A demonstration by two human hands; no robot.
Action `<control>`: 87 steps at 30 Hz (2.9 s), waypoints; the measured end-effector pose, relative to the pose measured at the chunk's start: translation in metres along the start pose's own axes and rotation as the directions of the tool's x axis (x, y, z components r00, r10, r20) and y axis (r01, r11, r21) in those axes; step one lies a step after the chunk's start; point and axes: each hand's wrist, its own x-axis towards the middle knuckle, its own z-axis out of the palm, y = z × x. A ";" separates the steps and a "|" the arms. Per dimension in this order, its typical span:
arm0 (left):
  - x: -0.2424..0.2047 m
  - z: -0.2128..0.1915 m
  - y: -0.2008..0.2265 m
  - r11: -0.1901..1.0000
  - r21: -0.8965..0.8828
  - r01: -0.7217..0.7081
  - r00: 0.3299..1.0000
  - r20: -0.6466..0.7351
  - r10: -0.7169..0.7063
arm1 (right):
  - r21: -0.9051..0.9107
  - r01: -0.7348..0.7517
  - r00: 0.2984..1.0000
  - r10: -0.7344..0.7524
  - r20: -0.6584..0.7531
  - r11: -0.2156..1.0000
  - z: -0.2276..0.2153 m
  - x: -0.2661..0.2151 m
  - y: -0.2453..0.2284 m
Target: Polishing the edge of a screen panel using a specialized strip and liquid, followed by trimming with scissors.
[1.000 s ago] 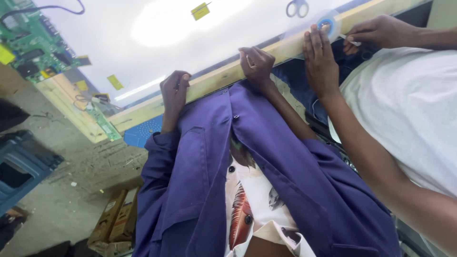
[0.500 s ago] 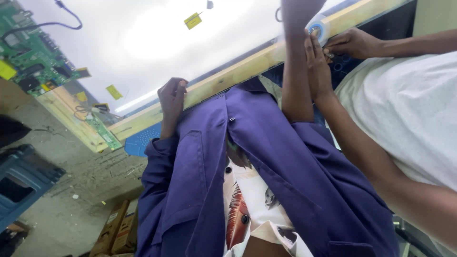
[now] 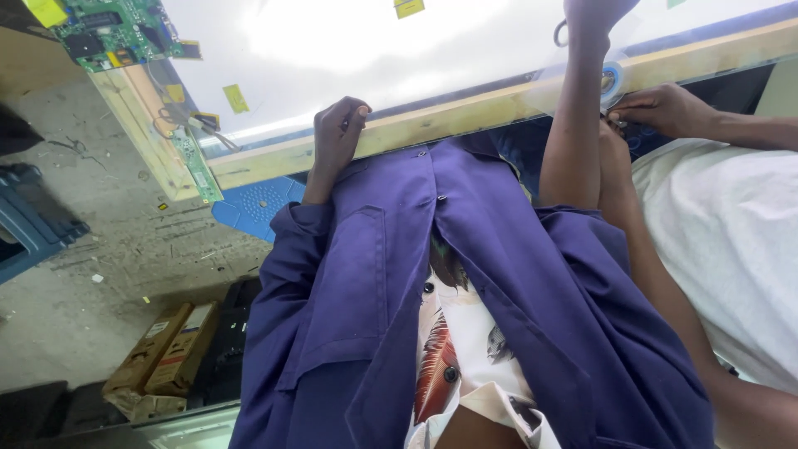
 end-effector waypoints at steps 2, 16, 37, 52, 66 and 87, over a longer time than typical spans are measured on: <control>0.000 0.001 0.001 1.000 -0.003 -0.007 1.000 -0.007 0.007 | 0.039 -0.013 1.000 0.012 0.025 0.999 -0.009 -0.002 -0.003; -0.001 0.001 0.005 0.997 -0.066 0.032 0.999 0.017 -0.031 | 0.268 -0.110 0.982 0.062 0.179 0.957 -0.020 0.008 -0.033; 0.000 0.022 0.082 0.986 -0.057 0.157 0.955 0.263 -0.137 | 0.403 -0.245 0.847 -0.007 0.531 0.882 -0.020 -0.047 -0.092; -0.008 0.026 0.057 0.888 -0.334 0.316 0.943 0.211 -0.256 | 0.345 -0.454 0.758 0.153 0.635 0.821 -0.023 -0.069 -0.070; -0.008 0.024 0.066 0.911 -0.269 0.311 0.941 0.225 -0.254 | 0.284 -0.477 0.705 0.169 0.689 0.832 -0.021 -0.077 -0.063; -0.009 0.022 0.068 0.896 -0.290 0.336 0.933 0.235 -0.274 | 0.219 -0.559 0.627 0.234 0.743 0.800 -0.019 -0.088 -0.059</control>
